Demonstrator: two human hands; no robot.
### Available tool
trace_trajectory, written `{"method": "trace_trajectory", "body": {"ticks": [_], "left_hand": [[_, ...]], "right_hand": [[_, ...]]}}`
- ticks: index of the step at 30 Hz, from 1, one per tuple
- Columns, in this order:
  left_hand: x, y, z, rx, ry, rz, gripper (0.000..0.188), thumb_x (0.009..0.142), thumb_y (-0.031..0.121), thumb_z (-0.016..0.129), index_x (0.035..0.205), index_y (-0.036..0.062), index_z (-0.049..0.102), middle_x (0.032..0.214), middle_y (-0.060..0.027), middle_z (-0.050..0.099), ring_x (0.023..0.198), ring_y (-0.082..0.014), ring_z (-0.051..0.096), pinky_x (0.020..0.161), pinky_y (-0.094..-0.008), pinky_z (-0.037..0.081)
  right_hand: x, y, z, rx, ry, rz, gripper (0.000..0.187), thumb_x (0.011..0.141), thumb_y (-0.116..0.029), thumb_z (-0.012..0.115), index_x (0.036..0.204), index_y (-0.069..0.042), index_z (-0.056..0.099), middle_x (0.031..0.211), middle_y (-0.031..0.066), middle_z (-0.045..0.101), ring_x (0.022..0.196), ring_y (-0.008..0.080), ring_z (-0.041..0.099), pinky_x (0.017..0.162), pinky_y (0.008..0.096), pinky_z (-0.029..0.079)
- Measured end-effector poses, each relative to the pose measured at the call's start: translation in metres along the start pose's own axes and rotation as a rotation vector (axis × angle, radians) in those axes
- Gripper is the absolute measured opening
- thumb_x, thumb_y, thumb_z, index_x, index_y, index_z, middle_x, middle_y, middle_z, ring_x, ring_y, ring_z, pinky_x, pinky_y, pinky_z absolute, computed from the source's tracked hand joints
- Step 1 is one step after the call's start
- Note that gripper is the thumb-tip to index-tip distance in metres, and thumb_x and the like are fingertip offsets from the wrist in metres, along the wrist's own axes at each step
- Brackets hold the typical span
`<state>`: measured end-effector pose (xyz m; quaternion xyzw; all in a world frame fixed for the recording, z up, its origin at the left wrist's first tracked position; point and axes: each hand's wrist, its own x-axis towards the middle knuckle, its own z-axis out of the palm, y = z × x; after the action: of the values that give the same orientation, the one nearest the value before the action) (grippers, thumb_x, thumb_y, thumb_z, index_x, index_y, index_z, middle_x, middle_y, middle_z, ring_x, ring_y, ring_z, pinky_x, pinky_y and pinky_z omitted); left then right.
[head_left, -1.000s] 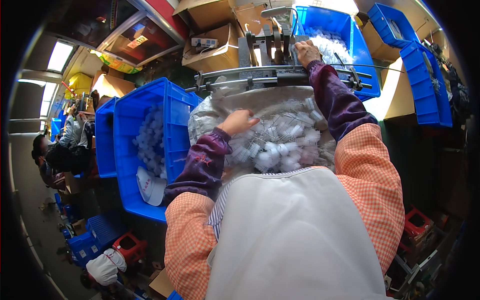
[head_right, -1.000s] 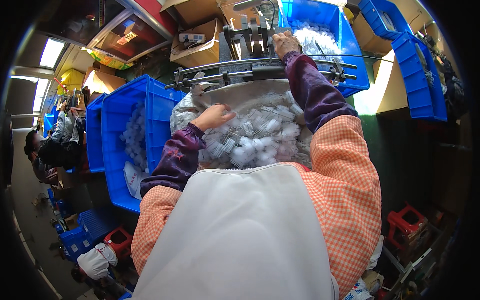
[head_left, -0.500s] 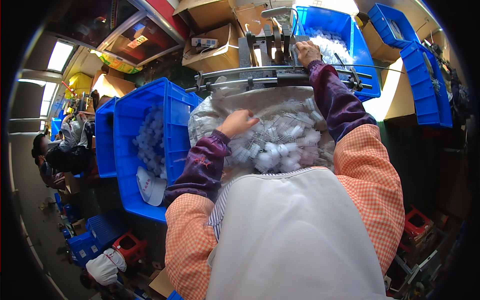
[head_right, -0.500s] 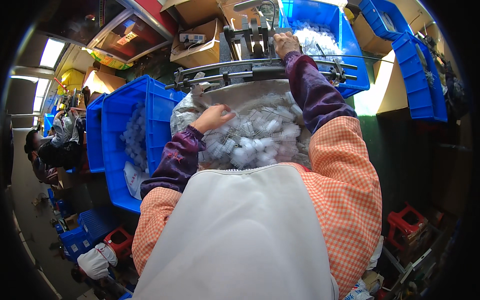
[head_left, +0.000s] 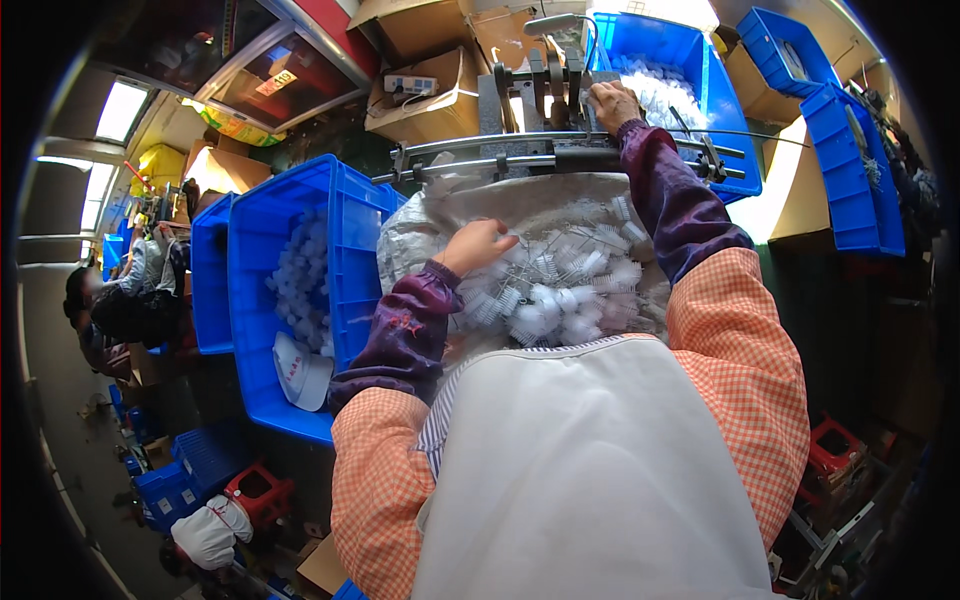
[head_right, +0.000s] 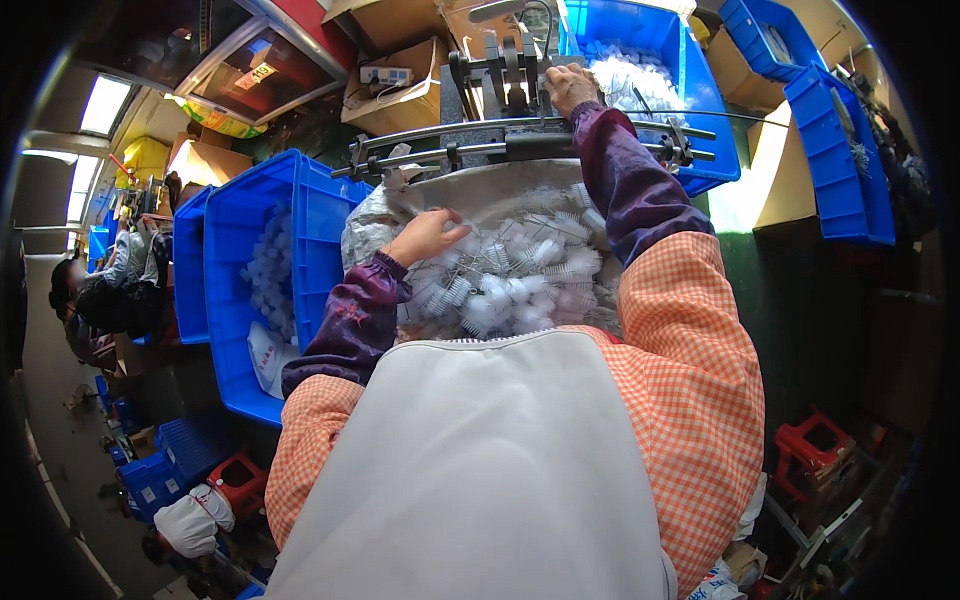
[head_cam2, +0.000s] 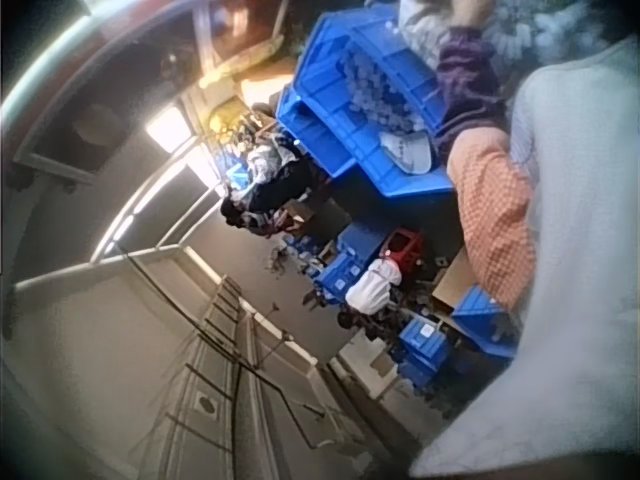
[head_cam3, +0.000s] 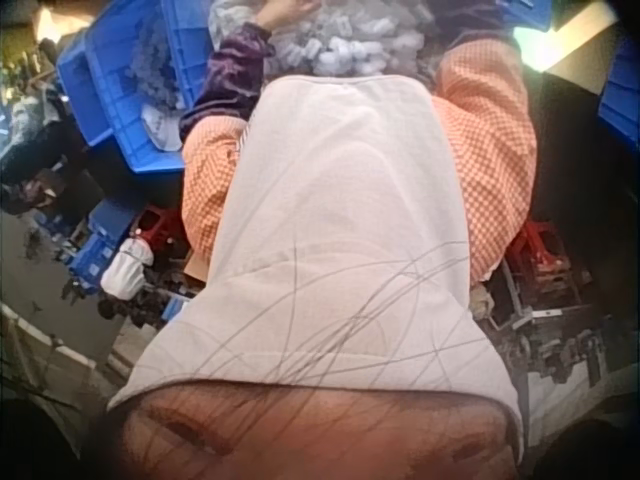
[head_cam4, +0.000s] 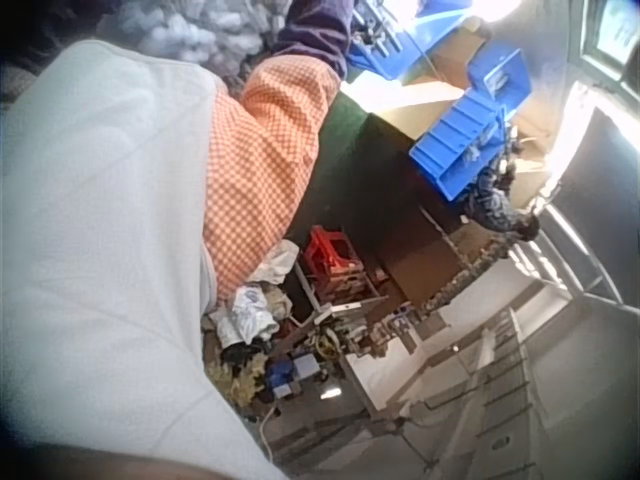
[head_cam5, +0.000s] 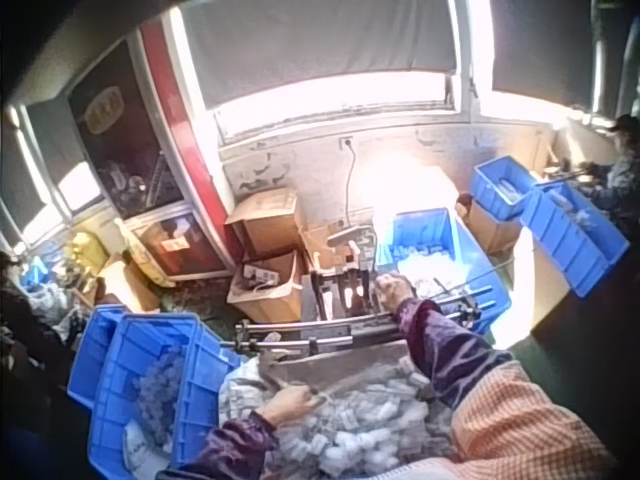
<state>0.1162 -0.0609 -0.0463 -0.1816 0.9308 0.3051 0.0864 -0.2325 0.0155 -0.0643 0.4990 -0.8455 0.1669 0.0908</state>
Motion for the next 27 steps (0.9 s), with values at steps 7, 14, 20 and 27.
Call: {"method": "trace_trajectory", "body": {"ticks": [7,14,20,27], "left_hand": [[0.001,0.000,0.001,-0.001,-0.002,0.006,0.043,0.078,0.037,0.056,0.094,-0.0022,0.063,0.095,-0.0220,0.061,0.094,-0.0348,0.057,0.084,-0.0382,0.043],[-0.016,0.006,-0.009,0.211,0.142,-0.023,0.044,0.078,0.044,0.057,0.095,0.0043,0.063,0.098,-0.0172,0.060,0.095,-0.0314,0.055,0.082,-0.0375,0.043],[-0.030,0.003,-0.027,0.019,-0.031,0.086,0.035,0.077,0.037,0.063,0.091,0.0051,0.063,0.090,-0.0138,0.058,0.088,-0.0275,0.056,0.077,-0.0338,0.045],[-0.029,0.009,-0.033,-0.191,-0.133,0.058,0.025,0.073,0.024,0.068,0.090,0.0057,0.064,0.087,-0.0114,0.059,0.078,-0.0213,0.057,0.068,-0.0313,0.047]], "right_hand": [[0.004,-0.002,-0.001,0.019,-0.134,0.128,0.025,0.085,-0.027,0.049,0.105,-0.019,0.060,0.104,0.0006,0.060,0.106,0.0206,0.049,0.091,0.0403,0.031],[-0.011,-0.006,-0.022,-0.140,-0.128,0.355,0.033,0.080,-0.037,0.052,0.105,-0.018,0.061,0.115,0.0032,0.054,0.113,0.0240,0.042,0.096,0.0463,0.024],[-0.023,-0.018,-0.031,-0.124,-0.131,0.332,0.036,0.078,-0.038,0.053,0.103,-0.014,0.063,0.114,0.0072,0.050,0.114,0.0264,0.035,0.097,0.0436,0.023],[-0.013,-0.056,-0.004,-0.156,-0.008,0.241,0.031,0.078,-0.032,0.051,0.099,-0.012,0.063,0.106,0.0084,0.049,0.107,0.0271,0.038,0.091,0.0440,0.025]]}}
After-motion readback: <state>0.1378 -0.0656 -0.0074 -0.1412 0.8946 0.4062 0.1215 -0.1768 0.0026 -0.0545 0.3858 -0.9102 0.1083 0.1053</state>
